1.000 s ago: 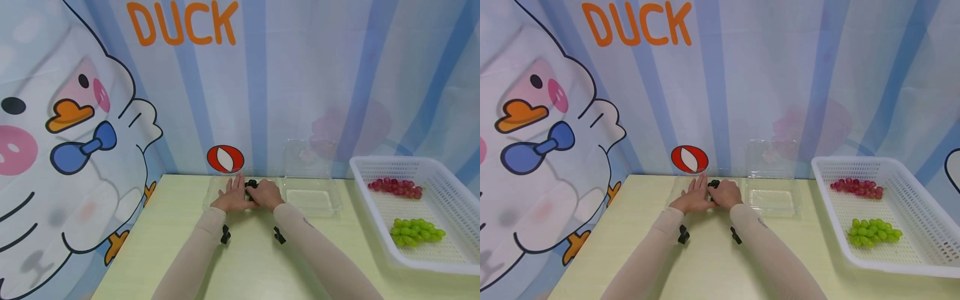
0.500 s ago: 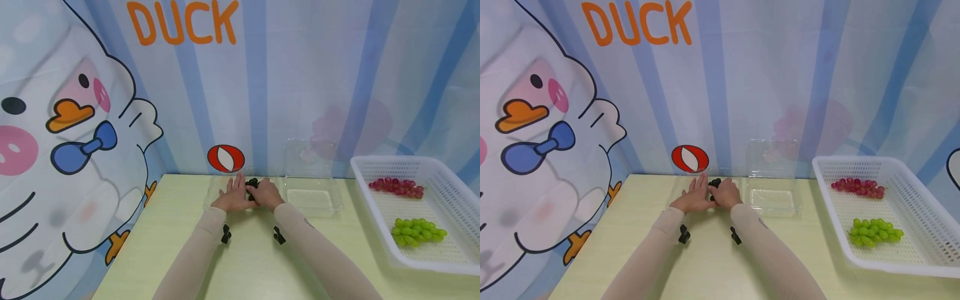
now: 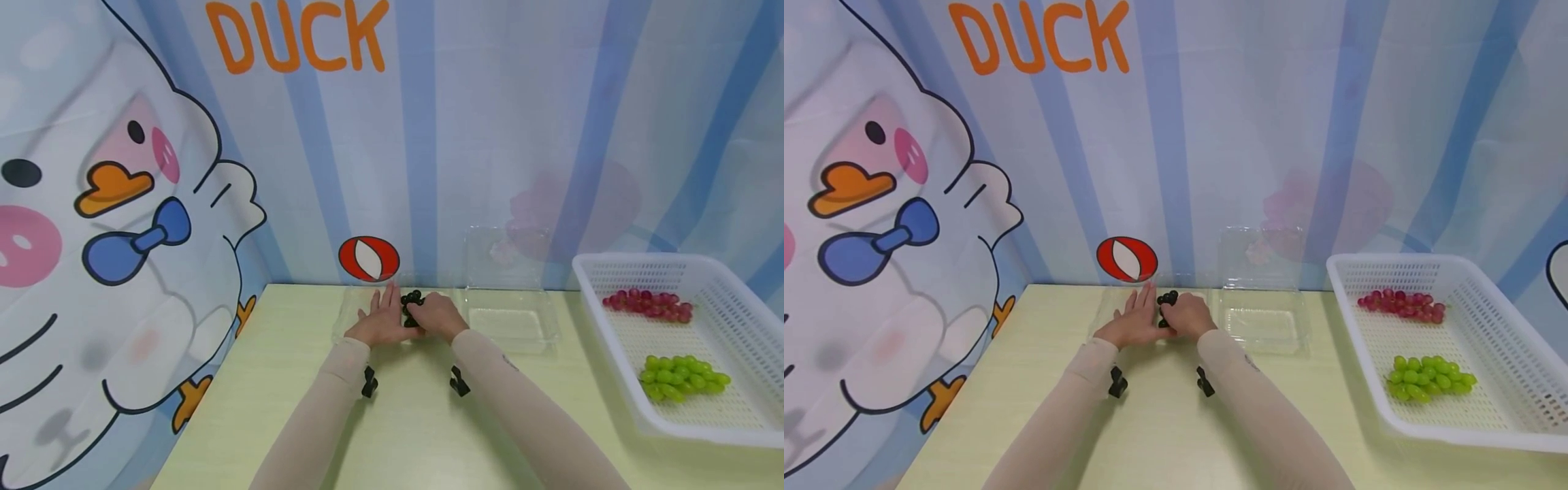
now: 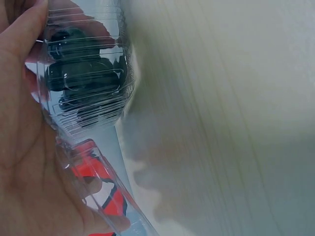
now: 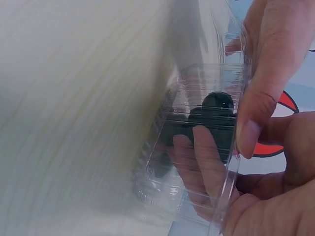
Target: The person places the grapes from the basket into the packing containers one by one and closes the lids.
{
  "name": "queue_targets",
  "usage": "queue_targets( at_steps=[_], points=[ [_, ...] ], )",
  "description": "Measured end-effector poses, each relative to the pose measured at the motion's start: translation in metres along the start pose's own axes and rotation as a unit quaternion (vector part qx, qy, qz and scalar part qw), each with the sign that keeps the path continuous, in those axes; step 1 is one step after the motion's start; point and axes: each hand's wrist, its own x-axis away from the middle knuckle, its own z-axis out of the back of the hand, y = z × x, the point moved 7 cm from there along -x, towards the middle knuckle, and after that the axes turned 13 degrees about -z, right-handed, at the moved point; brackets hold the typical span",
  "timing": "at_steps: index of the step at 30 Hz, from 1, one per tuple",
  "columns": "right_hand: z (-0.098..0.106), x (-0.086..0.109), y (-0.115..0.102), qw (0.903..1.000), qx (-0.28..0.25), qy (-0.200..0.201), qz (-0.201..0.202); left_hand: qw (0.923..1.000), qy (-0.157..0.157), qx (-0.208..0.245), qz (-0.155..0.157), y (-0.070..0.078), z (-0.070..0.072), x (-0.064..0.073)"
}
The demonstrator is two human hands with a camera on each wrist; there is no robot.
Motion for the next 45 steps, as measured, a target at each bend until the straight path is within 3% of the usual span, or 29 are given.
queue_targets(
  at_steps=[14, 32, 45],
  points=[
    [-0.0043, -0.0054, 0.0043, 0.9998, -0.002, -0.020, -0.007, 1.0000, -0.007, -0.006, 0.001, 0.0013, -0.0002, 0.0002],
    [-0.0007, -0.0055, 0.0016, 0.9982, 0.043, 0.027, 0.033, 1.0000, -0.007, 0.002, 0.000, -0.0026, -0.0027, -0.0025],
    [-0.0031, -0.0083, 0.0024, 0.9977, 0.049, 0.006, 0.046, 1.0000, -0.002, 0.001, 0.000, -0.0045, -0.0044, -0.0038]
  ],
)
